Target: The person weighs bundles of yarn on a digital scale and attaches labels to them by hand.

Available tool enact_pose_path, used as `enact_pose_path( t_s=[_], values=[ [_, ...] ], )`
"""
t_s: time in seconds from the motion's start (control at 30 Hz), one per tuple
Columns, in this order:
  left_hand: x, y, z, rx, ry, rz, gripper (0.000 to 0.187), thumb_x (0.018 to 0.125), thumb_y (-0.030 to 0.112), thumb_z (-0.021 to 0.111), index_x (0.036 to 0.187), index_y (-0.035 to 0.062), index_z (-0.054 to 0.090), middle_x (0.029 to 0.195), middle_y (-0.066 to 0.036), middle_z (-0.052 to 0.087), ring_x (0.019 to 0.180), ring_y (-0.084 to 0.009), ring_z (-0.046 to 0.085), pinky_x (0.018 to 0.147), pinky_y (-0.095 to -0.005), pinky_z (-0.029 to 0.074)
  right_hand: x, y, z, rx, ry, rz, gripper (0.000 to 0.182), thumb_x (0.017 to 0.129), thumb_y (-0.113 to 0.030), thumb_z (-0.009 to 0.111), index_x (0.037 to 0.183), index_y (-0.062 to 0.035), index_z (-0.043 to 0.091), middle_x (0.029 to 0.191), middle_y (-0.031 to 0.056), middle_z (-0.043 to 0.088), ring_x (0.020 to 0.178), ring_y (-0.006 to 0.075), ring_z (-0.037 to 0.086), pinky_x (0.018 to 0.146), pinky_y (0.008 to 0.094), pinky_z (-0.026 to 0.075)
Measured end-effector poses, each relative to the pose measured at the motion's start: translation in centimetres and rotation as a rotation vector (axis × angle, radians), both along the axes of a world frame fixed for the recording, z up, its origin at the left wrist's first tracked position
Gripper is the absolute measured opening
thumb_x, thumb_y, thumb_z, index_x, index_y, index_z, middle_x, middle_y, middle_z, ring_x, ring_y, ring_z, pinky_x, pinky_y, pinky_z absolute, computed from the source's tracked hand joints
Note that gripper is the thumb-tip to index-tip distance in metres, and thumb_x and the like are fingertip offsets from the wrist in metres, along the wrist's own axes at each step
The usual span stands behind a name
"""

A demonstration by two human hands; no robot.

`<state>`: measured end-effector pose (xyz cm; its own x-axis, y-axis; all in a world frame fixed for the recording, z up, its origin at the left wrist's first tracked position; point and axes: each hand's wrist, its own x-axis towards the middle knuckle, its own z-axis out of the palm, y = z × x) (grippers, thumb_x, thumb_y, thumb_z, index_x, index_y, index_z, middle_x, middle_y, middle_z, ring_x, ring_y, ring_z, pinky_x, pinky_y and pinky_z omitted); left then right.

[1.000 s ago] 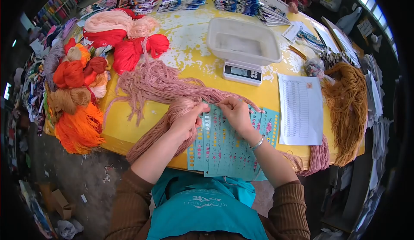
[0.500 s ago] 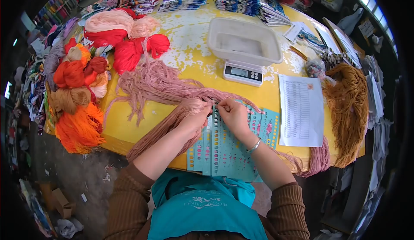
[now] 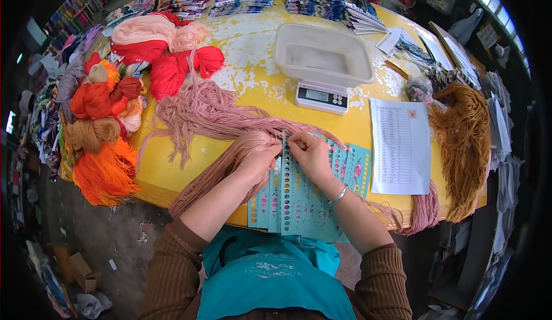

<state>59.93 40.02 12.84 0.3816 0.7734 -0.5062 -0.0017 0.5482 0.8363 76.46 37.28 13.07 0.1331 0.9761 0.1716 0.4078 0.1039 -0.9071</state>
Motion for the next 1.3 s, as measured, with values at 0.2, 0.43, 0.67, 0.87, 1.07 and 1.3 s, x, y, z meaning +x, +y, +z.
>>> enact_pose_path(
  t_s=[0.2, 0.43, 0.67, 0.87, 1.07, 1.3],
  values=[
    [0.3, 0.3, 0.7, -0.148, 0.042, 0.009, 0.023, 0.095, 0.033, 0.057, 0.086, 0.0127, 0.062, 0.063, 0.003, 0.046, 0.058, -0.0076, 0.041, 0.051, -0.0228, 0.030, 0.2, 0.2, 0.1, -0.045, 0.043, 0.024, 0.010, 0.081, -0.010, 0.069, 0.088, -0.0034, 0.067, 0.069, 0.0062, 0.065, 0.062, 0.0120, 0.061, 0.059, 0.0269, 0.048],
    [0.1, 1.5, -1.3, -0.035, 0.132, -0.139, 0.030, 0.096, 0.037, 0.053, 0.085, 0.0111, 0.062, 0.067, -0.001, 0.053, 0.060, -0.0088, 0.047, 0.054, -0.0249, 0.036, 0.7, 0.9, 0.3, -0.174, 0.182, 0.123, 0.011, 0.083, -0.009, 0.068, 0.090, -0.0022, 0.064, 0.070, 0.0029, 0.065, 0.064, 0.0082, 0.060, 0.058, 0.0254, 0.046],
    [-3.1, 2.2, -0.5, 0.268, 0.513, -0.190, 0.022, 0.097, 0.029, 0.052, 0.092, 0.0095, 0.061, 0.072, 0.000, 0.060, 0.053, -0.0074, 0.044, 0.051, -0.0258, 0.040, 1.3, 1.3, 1.3, -0.360, 0.213, 0.240, 0.010, 0.084, -0.006, 0.066, 0.092, -0.0020, 0.062, 0.073, 0.0041, 0.067, 0.066, 0.0088, 0.063, 0.061, 0.0251, 0.048],
    [-3.5, 1.9, 0.7, 0.144, 0.093, -0.081, 0.020, 0.095, 0.027, 0.059, 0.091, 0.0078, 0.061, 0.071, 0.001, 0.058, 0.048, -0.0039, 0.041, 0.042, -0.0193, 0.031, 1.0, 1.6, 1.0, -0.373, 0.197, 0.247, 0.011, 0.084, -0.008, 0.066, 0.094, -0.0026, 0.063, 0.075, 0.0045, 0.067, 0.068, 0.0103, 0.064, 0.063, 0.0264, 0.049],
    [-2.5, 1.3, 2.4, -0.039, -0.015, -0.111, 0.021, 0.093, 0.032, 0.062, 0.091, 0.0113, 0.060, 0.065, 0.004, 0.051, 0.048, -0.0040, 0.040, 0.042, -0.0198, 0.029, 0.3, 1.2, 2.4, -0.315, -0.175, 0.152, 0.024, 0.080, -0.027, 0.071, 0.094, -0.0084, 0.067, 0.079, 0.0071, 0.069, 0.075, 0.0210, 0.067, 0.066, 0.0345, 0.051],
    [-2.1, 1.2, 2.5, -0.110, -0.079, -0.197, 0.033, 0.095, 0.042, 0.054, 0.091, 0.0097, 0.061, 0.056, 0.006, 0.038, 0.044, -0.0047, 0.033, 0.041, -0.0214, 0.022, -0.1, 1.8, 1.7, -0.328, -0.294, 0.064, 0.040, 0.084, -0.046, 0.068, 0.095, -0.0081, 0.066, 0.082, 0.0106, 0.069, 0.078, 0.0258, 0.067, 0.068, 0.0380, 0.052]
  ],
)
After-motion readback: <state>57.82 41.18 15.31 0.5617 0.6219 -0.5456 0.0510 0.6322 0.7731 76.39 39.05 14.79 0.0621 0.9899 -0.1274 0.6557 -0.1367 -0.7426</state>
